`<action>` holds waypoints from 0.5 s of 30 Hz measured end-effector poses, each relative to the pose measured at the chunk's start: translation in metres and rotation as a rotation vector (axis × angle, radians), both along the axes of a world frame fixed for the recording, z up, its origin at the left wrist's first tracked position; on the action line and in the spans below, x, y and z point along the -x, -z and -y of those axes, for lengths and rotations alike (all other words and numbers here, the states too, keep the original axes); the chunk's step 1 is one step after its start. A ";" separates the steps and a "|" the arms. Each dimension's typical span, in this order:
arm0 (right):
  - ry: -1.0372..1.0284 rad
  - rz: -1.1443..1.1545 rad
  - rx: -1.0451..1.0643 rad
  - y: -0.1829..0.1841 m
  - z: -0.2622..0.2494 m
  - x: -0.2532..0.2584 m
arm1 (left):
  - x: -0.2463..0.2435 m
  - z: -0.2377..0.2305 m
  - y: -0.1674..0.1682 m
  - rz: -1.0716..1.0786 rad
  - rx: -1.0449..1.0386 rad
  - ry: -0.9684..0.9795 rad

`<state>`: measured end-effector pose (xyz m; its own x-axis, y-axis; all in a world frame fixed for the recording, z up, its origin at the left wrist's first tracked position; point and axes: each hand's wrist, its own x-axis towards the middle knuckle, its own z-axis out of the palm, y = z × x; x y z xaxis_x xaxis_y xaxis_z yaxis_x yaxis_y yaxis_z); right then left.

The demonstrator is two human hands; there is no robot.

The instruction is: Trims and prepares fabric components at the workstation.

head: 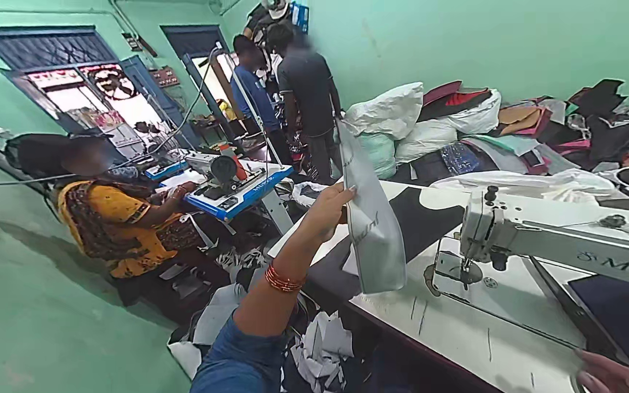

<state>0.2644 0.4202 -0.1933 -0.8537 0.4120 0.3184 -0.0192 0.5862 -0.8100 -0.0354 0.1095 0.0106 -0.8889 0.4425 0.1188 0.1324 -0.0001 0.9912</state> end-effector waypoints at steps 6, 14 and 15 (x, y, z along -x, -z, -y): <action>-0.183 -0.223 -0.019 -0.032 0.044 0.053 | -0.024 -0.024 0.019 0.048 -0.086 -0.042; -0.166 -0.328 -0.024 -0.083 0.087 0.138 | -0.060 -0.055 0.061 0.161 -0.246 -0.046; -0.140 -0.303 -0.009 -0.083 0.088 0.142 | -0.061 -0.057 0.066 0.180 -0.270 -0.054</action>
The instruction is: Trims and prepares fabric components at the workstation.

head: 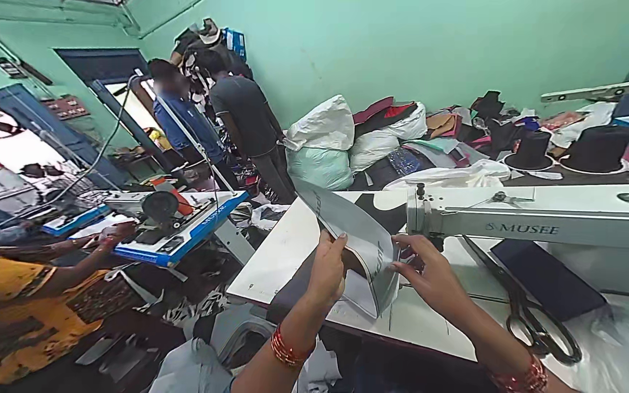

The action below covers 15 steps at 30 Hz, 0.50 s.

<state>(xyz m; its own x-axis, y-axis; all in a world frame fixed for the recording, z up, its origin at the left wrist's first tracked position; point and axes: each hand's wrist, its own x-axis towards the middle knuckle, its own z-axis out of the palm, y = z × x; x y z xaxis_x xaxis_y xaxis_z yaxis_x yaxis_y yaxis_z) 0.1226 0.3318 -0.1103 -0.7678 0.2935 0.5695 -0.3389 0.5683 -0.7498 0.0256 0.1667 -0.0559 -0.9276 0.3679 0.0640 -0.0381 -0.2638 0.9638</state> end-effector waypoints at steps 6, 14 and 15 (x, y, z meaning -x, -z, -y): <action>-0.047 0.171 0.192 0.016 -0.008 -0.004 | -0.007 -0.012 0.025 0.161 -0.056 0.014; -0.067 0.143 0.456 0.031 -0.012 -0.019 | -0.034 -0.022 0.042 0.176 -0.176 0.032; -0.066 0.128 0.453 0.033 -0.012 -0.019 | -0.036 -0.021 0.044 0.153 -0.191 0.027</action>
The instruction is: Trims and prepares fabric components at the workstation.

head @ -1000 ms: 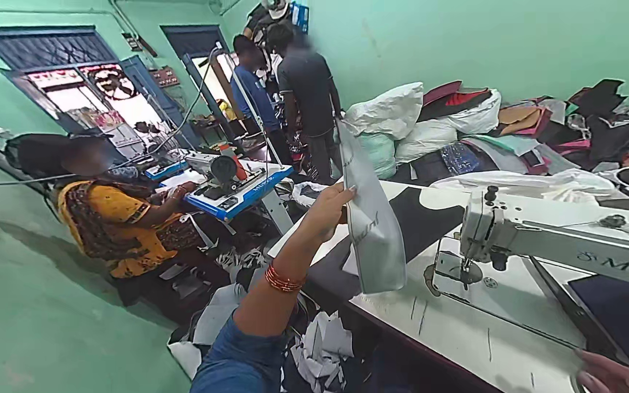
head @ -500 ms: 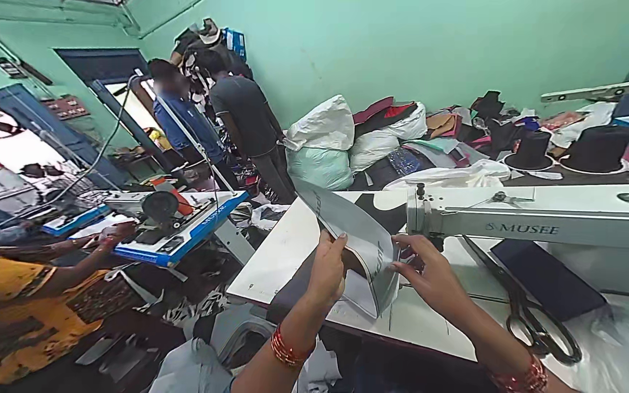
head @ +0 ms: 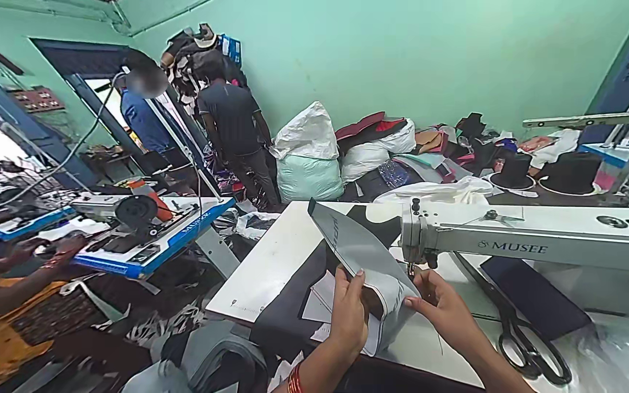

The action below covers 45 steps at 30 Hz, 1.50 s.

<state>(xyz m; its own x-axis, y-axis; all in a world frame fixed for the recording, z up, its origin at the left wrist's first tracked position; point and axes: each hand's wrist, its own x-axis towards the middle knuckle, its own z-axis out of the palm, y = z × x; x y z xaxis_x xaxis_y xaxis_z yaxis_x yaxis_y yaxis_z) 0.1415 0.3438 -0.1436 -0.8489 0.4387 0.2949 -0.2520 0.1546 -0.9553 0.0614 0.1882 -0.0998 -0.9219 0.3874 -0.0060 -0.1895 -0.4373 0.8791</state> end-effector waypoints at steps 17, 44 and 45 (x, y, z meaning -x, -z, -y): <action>0.208 -0.180 -0.073 0.001 0.007 -0.008 | 0.001 -0.005 0.022 -0.049 -0.019 0.254; 0.173 0.311 0.131 0.062 -0.028 0.002 | 0.025 -0.024 0.111 -0.878 1.107 0.505; 0.180 0.323 0.096 0.065 -0.031 0.002 | 0.027 -0.027 0.110 -0.833 1.162 0.557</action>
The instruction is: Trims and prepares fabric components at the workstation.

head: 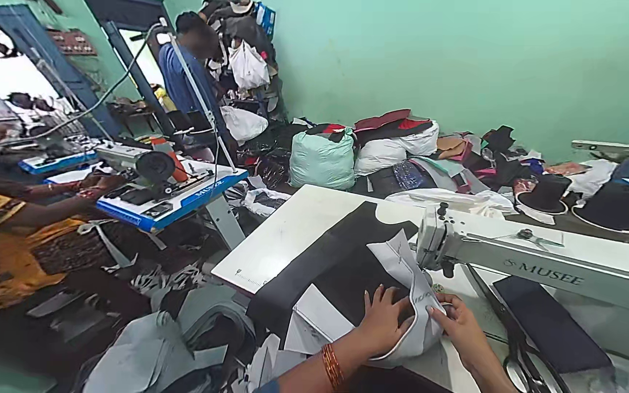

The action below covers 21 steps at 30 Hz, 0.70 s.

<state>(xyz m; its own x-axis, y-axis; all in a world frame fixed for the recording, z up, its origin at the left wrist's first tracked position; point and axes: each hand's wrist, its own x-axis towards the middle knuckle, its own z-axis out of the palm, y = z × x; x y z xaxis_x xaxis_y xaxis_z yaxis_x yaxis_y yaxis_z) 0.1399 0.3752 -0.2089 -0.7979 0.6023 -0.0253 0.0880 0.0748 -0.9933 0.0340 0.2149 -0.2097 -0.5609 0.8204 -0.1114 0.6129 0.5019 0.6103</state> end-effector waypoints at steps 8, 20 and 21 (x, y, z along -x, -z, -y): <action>-0.032 -0.063 -0.886 -0.038 0.028 0.007 | 0.004 -0.017 -0.018 0.058 0.298 0.005; -0.032 -0.055 -0.382 -0.003 0.012 -0.010 | 0.003 -0.038 -0.026 -0.017 0.470 -0.020; -0.046 -0.024 -0.228 0.002 0.011 -0.016 | 0.003 -0.039 -0.028 -0.019 0.488 -0.013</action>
